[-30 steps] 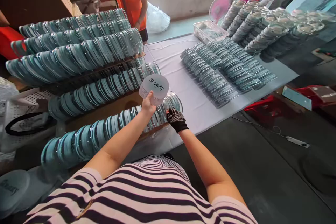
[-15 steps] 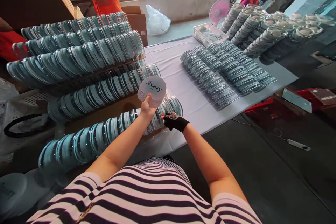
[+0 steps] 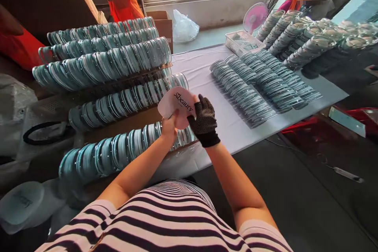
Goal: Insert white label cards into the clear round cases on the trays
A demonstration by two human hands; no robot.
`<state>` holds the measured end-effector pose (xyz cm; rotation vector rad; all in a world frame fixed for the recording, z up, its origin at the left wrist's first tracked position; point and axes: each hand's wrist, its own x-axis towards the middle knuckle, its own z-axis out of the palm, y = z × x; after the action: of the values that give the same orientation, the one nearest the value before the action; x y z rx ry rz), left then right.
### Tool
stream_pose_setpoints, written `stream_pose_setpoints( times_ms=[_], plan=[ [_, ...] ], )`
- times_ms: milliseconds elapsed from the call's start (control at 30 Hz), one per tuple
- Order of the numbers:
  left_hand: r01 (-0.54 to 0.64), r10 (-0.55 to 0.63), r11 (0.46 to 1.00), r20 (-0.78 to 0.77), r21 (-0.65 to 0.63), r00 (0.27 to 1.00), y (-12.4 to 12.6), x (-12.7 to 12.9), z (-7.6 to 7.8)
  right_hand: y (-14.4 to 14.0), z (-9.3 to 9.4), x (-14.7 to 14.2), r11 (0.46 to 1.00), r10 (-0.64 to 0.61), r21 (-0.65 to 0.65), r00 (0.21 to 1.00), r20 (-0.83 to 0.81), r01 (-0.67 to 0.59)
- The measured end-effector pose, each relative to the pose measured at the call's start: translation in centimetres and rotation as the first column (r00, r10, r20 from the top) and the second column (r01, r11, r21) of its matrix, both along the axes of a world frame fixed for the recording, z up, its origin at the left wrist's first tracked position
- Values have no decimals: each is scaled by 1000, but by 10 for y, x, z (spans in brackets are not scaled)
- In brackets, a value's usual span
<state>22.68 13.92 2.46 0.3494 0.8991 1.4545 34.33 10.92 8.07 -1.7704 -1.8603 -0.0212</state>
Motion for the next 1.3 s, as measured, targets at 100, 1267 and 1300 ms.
stream_pose_setpoints(
  times_ms=[100,1267,1300],
  plan=[
    [53,-53,999,-2,13,999,-11,-8,1,-17,-8,-27,994,-13,-106,992,-126,-1],
    [-24,43,994,184,-102,982,30,-44,-17,-59,-96,-37,824,-105,-532,975,195,195],
    [-21,37,996,181,-92,983,29,-44,-17,-58,-99,-38,827,-90,-531,976,197,183]
  ],
)
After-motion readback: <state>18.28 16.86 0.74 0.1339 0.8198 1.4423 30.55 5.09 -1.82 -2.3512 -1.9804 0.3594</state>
